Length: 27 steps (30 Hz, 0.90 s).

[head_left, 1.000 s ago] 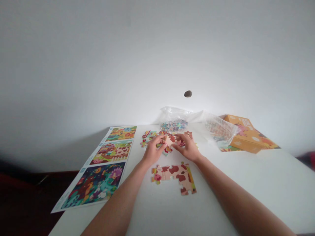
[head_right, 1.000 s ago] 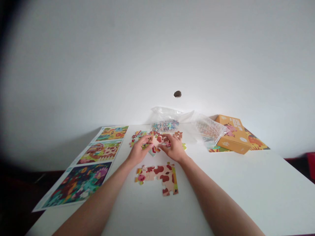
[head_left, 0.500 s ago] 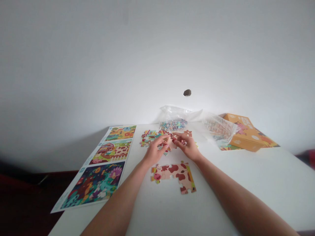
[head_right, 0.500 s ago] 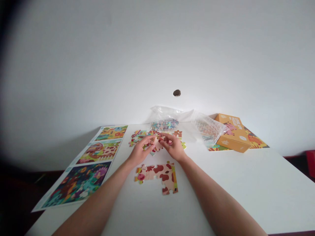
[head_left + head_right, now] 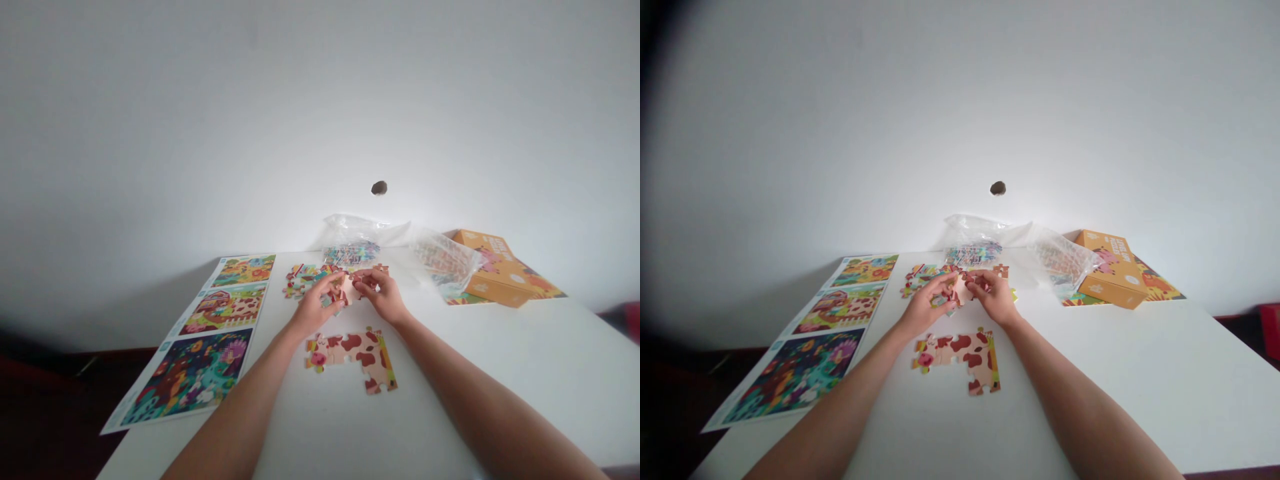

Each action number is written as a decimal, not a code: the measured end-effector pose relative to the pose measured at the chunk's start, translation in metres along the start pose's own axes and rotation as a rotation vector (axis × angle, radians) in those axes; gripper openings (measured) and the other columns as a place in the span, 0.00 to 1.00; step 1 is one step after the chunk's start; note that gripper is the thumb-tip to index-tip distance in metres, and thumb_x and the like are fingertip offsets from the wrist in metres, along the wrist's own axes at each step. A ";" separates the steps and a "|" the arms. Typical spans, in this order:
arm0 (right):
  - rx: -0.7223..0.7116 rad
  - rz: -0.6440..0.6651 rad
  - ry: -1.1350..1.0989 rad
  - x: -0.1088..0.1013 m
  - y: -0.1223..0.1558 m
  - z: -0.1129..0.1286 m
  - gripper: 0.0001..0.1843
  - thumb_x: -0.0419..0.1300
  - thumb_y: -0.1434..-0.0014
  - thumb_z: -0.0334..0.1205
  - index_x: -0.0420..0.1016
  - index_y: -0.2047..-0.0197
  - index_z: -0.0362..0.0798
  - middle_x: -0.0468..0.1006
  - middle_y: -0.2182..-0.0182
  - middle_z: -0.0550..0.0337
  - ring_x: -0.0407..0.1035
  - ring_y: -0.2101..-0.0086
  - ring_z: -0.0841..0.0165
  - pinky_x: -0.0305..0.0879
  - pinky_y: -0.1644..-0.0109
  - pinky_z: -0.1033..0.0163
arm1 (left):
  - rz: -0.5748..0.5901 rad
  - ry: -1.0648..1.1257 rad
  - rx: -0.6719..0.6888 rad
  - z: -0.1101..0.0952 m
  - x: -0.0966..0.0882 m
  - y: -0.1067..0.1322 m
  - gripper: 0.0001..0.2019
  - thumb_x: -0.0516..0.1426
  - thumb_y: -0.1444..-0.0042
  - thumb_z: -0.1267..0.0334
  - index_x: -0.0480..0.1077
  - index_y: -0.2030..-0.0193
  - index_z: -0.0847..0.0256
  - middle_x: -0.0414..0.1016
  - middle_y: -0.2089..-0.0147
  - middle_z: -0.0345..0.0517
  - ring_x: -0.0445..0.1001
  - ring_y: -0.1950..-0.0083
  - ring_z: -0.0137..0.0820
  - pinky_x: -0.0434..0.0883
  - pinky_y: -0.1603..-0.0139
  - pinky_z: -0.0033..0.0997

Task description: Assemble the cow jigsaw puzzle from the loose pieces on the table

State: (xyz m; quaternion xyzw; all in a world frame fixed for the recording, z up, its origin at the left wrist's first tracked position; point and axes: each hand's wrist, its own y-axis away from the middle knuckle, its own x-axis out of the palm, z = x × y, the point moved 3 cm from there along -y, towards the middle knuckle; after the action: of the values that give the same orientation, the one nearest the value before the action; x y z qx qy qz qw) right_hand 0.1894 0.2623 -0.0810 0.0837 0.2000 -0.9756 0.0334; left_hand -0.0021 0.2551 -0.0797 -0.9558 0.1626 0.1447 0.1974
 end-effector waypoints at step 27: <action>0.071 0.089 -0.122 0.002 0.003 0.003 0.23 0.67 0.45 0.48 0.68 0.50 0.48 0.76 0.72 0.64 0.70 0.70 0.69 0.61 0.64 0.62 | -0.143 0.021 0.032 -0.002 -0.008 0.000 0.28 0.61 0.44 0.66 0.65 0.35 0.59 0.77 0.58 0.46 0.76 0.55 0.34 0.71 0.50 0.33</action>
State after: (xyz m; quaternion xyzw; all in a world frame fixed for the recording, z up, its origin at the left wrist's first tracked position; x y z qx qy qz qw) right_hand 0.1873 0.2589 -0.0799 0.0340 0.1590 -0.9829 0.0860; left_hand -0.0090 0.2563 -0.0750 -0.9632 0.0981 0.1177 0.2208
